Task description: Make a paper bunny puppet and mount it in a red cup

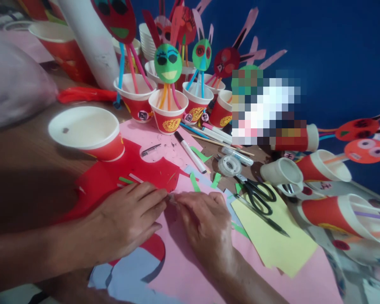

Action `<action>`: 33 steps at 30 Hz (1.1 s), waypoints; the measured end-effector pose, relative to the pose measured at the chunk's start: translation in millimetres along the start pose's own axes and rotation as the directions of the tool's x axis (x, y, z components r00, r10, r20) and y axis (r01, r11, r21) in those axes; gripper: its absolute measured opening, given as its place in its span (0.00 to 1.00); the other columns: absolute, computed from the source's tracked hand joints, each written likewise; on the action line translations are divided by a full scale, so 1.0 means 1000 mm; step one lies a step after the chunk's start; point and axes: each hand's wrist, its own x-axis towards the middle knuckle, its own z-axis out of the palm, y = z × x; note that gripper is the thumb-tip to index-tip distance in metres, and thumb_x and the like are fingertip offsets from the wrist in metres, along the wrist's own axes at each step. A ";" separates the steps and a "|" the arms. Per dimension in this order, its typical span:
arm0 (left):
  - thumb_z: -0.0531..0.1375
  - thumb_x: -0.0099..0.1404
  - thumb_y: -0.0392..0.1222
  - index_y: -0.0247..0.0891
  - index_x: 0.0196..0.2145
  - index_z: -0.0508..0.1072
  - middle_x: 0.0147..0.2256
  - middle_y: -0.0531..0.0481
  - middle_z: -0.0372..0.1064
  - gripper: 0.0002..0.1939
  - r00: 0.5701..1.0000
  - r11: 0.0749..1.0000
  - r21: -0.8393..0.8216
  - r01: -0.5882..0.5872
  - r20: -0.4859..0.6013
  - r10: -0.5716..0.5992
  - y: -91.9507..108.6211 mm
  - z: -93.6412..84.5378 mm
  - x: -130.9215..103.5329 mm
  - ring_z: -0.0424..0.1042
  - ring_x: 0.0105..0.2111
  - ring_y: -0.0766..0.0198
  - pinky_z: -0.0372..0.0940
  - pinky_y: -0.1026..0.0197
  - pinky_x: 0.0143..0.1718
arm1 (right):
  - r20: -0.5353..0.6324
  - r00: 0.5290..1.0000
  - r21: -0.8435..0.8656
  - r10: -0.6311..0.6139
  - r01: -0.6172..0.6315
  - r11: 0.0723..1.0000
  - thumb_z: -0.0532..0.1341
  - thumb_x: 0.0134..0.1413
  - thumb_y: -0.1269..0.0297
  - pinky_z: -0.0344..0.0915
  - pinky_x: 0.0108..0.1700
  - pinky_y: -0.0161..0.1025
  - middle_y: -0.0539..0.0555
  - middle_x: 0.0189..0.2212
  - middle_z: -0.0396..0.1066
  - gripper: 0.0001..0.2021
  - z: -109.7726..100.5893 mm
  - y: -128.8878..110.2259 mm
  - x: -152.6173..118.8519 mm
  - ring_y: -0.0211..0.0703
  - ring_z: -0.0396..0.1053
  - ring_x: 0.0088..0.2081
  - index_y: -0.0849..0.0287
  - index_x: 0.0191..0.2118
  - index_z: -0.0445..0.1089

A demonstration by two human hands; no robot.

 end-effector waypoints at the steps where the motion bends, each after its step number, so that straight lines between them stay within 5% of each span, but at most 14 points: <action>1: 0.50 0.66 0.39 0.31 0.42 0.70 0.43 0.41 0.66 0.13 1.000 1.000 0.000 0.001 0.001 -0.001 0.000 0.000 0.000 0.62 0.39 0.53 0.60 0.51 0.37 | -0.002 1.000 -0.002 -0.003 0.003 1.000 0.58 0.53 0.74 0.58 0.38 0.41 0.50 0.34 0.76 0.08 0.000 0.000 0.000 0.41 0.73 0.34 0.55 0.37 0.70; 18: 0.50 0.65 0.40 0.31 0.42 0.70 0.43 0.41 0.66 0.14 1.000 1.000 -0.005 -0.004 0.008 0.004 -0.001 -0.002 0.001 0.62 0.38 0.54 0.60 0.53 0.33 | 0.021 1.000 -0.002 -0.016 0.016 1.000 0.59 0.52 0.75 0.58 0.40 0.43 0.50 0.34 0.76 0.09 0.002 0.002 -0.002 0.42 0.73 0.37 0.55 0.37 0.70; 33: 0.51 0.65 0.39 0.31 0.43 0.69 0.42 0.42 0.66 0.13 1.000 1.000 0.015 -0.005 0.017 0.004 -0.001 0.000 0.001 0.61 0.38 0.56 0.60 0.54 0.36 | -0.008 0.979 -0.105 -0.206 0.204 0.973 0.62 0.49 0.75 0.58 0.38 0.41 0.50 0.34 0.77 0.05 0.003 0.002 -0.002 0.40 0.73 0.36 0.59 0.33 0.70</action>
